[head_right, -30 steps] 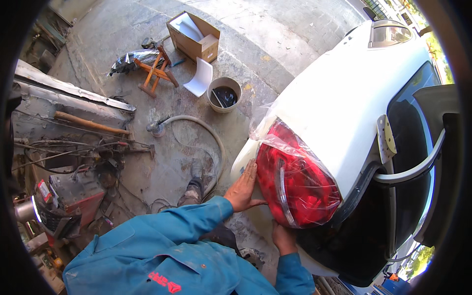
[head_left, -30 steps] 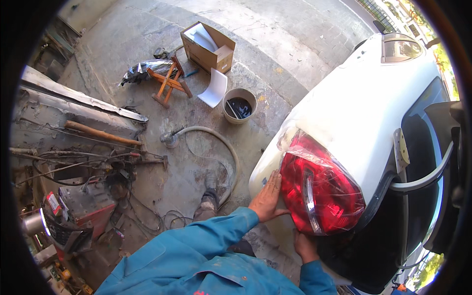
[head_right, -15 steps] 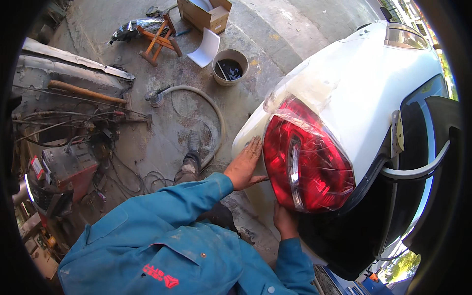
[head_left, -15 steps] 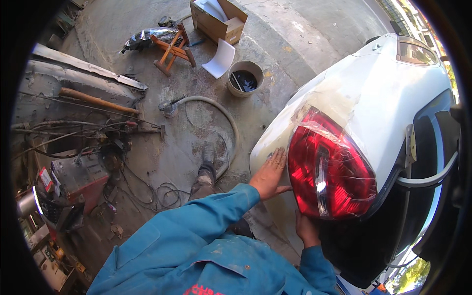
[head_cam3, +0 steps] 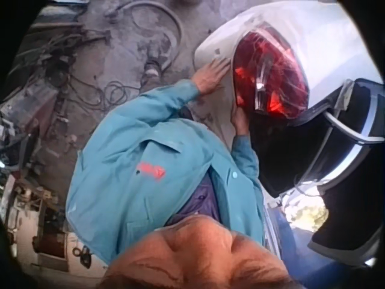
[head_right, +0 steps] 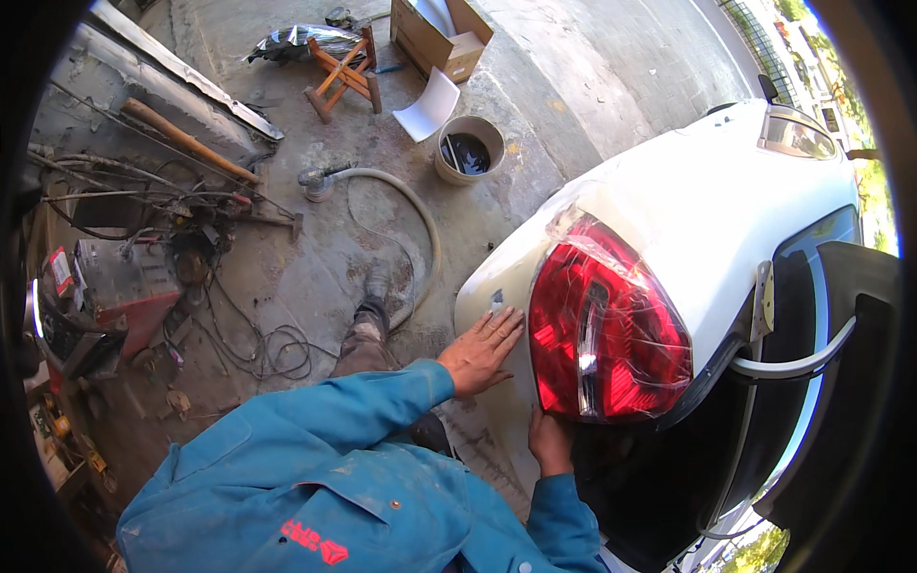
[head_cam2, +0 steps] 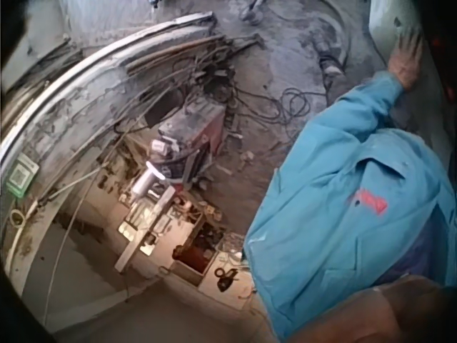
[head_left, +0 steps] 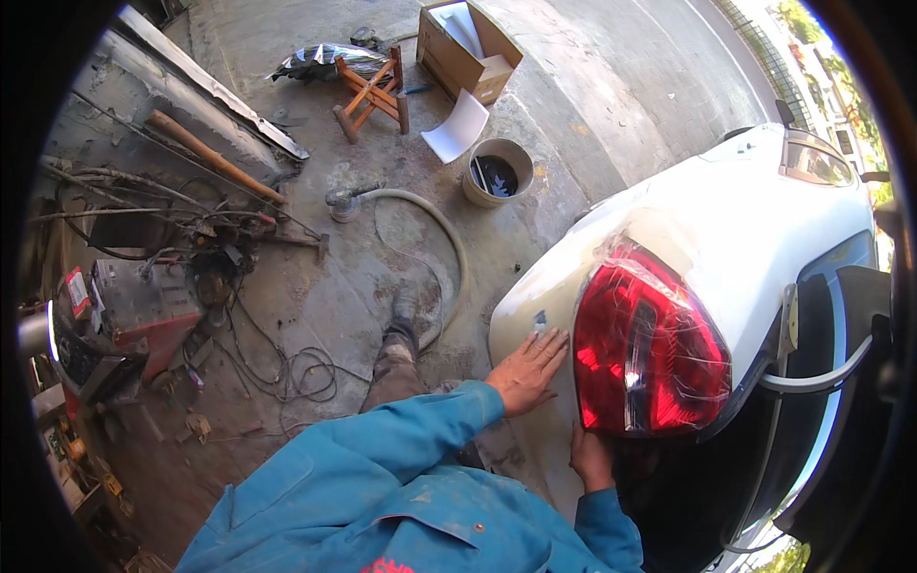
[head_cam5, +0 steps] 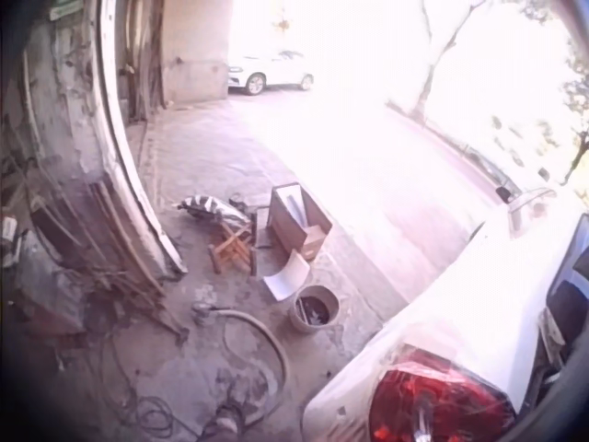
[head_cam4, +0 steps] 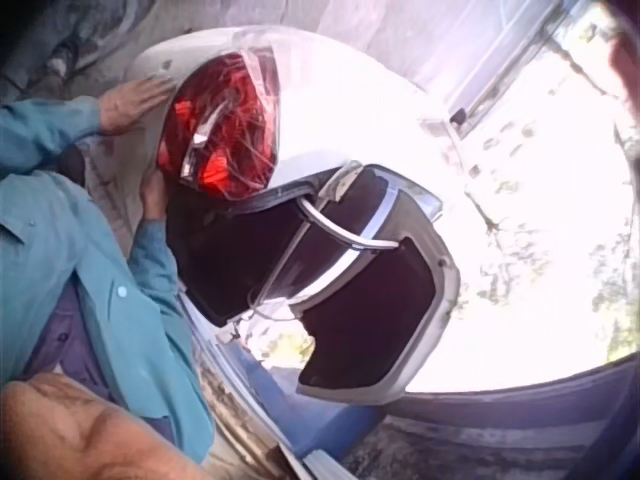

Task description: The person aligns and presses a red taillight assembly into the rear of a white car, repeatedly adjusting its position and checking the fit. They briefly use a sanding disc to smooth the surrounding body panel, then continue pressing the taillight into place.

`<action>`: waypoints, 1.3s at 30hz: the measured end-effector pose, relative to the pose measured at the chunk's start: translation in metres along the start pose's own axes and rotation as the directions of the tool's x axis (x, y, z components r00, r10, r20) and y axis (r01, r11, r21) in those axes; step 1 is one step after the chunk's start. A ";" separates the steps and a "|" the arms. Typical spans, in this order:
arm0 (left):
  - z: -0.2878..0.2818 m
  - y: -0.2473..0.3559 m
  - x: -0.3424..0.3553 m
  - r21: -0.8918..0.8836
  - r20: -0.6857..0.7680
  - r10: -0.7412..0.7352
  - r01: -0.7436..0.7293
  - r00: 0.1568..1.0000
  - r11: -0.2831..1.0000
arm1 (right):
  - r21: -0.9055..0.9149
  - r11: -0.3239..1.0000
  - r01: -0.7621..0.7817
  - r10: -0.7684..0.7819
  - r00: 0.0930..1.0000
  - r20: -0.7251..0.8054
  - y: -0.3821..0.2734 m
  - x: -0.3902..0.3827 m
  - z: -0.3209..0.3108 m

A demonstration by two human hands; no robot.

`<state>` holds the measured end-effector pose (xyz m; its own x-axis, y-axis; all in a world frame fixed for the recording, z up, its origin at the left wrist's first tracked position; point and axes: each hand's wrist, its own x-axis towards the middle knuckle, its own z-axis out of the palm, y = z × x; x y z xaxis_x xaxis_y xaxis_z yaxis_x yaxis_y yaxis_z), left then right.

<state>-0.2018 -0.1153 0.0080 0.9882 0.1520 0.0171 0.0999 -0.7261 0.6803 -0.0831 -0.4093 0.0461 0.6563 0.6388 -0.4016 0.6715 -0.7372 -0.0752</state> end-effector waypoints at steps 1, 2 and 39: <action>-0.005 -0.009 0.004 0.006 -0.014 -0.010 0.010 1.000 1.000 | -0.007 1.000 -0.006 0.006 1.000 0.016 -0.002 0.000 -0.001; -0.010 -0.018 0.009 0.012 -0.027 -0.020 0.021 0.999 1.000 | -0.016 1.000 -0.021 0.022 0.999 0.048 -0.003 0.001 -0.003; -0.102 -0.092 0.167 -0.608 0.130 0.221 -0.099 0.966 0.788 | 0.313 0.689 -0.654 0.432 0.717 0.547 -0.027 -0.017 -0.026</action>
<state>-0.0579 0.0450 0.0229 0.9923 -0.1009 0.0721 -0.0894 -0.1791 0.9798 -0.1035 -0.3945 0.0786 0.5729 0.0192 -0.8194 -0.0736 -0.9945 -0.0747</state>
